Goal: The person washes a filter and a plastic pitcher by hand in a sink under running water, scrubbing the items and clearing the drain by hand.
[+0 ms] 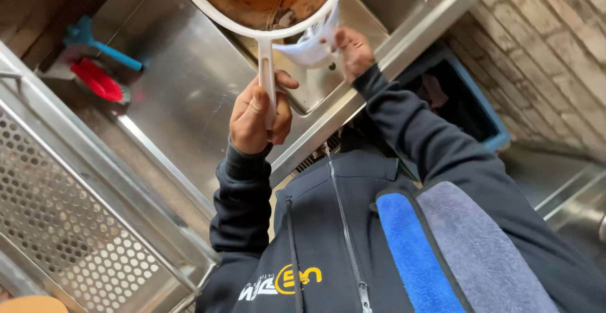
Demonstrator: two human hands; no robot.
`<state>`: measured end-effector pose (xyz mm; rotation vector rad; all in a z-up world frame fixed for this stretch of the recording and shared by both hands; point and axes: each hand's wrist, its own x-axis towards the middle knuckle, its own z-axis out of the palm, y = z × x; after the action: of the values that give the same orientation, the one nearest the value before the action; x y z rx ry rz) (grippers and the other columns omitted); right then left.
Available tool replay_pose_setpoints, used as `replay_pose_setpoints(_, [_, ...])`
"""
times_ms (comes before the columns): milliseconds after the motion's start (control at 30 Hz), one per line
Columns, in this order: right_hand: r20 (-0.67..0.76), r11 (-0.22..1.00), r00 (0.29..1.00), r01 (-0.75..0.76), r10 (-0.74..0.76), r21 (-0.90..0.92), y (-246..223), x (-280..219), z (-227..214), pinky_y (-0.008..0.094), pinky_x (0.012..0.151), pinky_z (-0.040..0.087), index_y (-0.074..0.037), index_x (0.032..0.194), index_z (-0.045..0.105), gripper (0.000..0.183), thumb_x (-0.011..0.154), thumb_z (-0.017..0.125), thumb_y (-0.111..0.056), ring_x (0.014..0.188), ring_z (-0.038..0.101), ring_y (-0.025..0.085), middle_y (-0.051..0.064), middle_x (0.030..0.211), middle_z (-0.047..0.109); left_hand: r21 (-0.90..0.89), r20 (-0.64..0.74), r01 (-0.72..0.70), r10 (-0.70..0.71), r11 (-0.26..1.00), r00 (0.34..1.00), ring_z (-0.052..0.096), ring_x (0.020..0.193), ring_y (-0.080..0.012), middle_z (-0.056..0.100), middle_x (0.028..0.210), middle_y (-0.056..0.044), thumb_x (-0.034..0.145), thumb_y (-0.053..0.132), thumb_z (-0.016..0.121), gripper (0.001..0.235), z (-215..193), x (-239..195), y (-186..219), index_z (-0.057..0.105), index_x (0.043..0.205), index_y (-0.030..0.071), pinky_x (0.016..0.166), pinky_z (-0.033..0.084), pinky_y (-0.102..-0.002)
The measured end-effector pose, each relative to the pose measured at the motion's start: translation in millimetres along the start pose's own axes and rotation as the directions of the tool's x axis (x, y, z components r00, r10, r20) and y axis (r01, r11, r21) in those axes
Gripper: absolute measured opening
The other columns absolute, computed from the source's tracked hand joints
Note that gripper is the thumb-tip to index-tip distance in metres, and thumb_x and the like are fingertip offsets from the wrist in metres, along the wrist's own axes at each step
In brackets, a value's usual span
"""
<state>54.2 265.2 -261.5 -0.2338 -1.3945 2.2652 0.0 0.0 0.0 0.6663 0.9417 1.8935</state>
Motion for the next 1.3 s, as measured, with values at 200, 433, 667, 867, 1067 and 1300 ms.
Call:
replay_pose_setpoints(200, [-0.239, 0.968, 0.938, -0.244, 0.250, 0.054, 143.7, 40.9, -30.4, 0.027, 0.063, 0.044, -0.004, 0.086, 0.074, 0.022, 0.092, 0.068, -0.025, 0.066, 0.056, 0.011, 0.003, 0.079, 0.072, -0.007, -0.138, 0.012, -0.013, 1.000, 0.990, 0.037, 0.043, -0.0108, 0.046, 0.062, -0.004, 0.112, 0.046, 0.045, 0.059, -26.8, 15.2, -23.3, 0.051, 0.132, -0.010, 0.041, 0.033, -0.026])
replay_pose_setpoints(433, [-0.359, 0.943, 0.873, -0.323, 0.330, 0.082, 206.0, 54.7, -46.8, 0.030, 0.056, 0.043, -0.002, 0.089, 0.074, 0.029, 0.094, 0.063, -0.028, 0.062, 0.056, 0.014, 0.004, 0.074, 0.065, 0.114, -0.236, 0.105, -0.075, 0.988, 0.969, 0.043, 0.046, -0.0102, 0.049, 0.063, -0.004, 0.111, 0.047, 0.045, 0.059, -26.3, 13.6, -35.3, 0.057, 0.125, -0.009, 0.044, 0.037, -0.024])
replay_pose_setpoints(667, [0.304, 0.431, 0.952, 0.260, 0.034, -0.864, 184.4, 79.9, -78.8, 0.039, 0.099, 0.049, -0.003, 0.128, 0.070, 0.039, 0.093, 0.060, -0.016, 0.117, 0.063, 0.030, 0.016, 0.127, 0.070, 0.078, -0.211, 0.180, -0.160, 0.981, 0.964, 0.047, 0.048, -0.0119, 0.053, 0.067, -0.005, 0.113, 0.040, 0.047, 0.046, -36.9, 10.7, -39.9, 0.057, 0.110, -0.005, 0.047, 0.039, -0.024])
replay_pose_setpoints(867, [0.159, 0.371, 0.966, 0.074, 0.204, -0.926, 148.1, 38.2, -108.6, 0.040, 0.110, 0.044, -0.006, 0.134, 0.062, 0.040, 0.099, 0.066, -0.024, 0.128, 0.057, 0.031, 0.015, 0.137, 0.064, 0.066, -0.014, 0.223, -0.223, 0.972, 0.975, 0.051, 0.063, -0.0122, 0.055, 0.076, -0.006, 0.112, 0.038, 0.050, 0.045, -29.4, 9.1, -37.2, 0.059, 0.116, -0.005, 0.059, 0.041, -0.026])
replay_pose_setpoints(1067, [-0.187, 0.864, 0.974, -0.016, 0.127, 0.503, 42.0, -51.4, -116.8, 0.049, 0.124, 0.040, -0.005, 0.157, 0.031, 0.057, 0.109, 0.044, -0.033, 0.144, 0.049, 0.033, 0.017, 0.157, 0.047, -0.112, 0.149, 0.391, -0.374, 0.913, 0.915, 0.039, 0.061, -0.0097, 0.045, 0.075, -0.001, 0.110, 0.038, 0.055, 0.046, -4.7, 9.2, -40.3, 0.059, 0.119, -0.007, 0.056, 0.034, -0.025])
replay_pose_setpoints(1300, [-0.366, 0.901, 0.891, 0.097, -0.269, -0.424, -104.8, -155.7, -130.4, 0.043, 0.128, 0.035, -0.008, 0.160, 0.032, 0.053, 0.115, 0.053, -0.028, 0.150, 0.043, 0.031, 0.014, 0.161, 0.043, -0.066, 0.357, 0.603, -0.546, 0.795, 0.758, 0.033, 0.050, -0.0073, 0.041, 0.067, 0.000, 0.110, 0.040, 0.053, 0.043, 38.0, 26.1, -64.7, 0.053, 0.126, 0.001, 0.046, 0.029, -0.024])
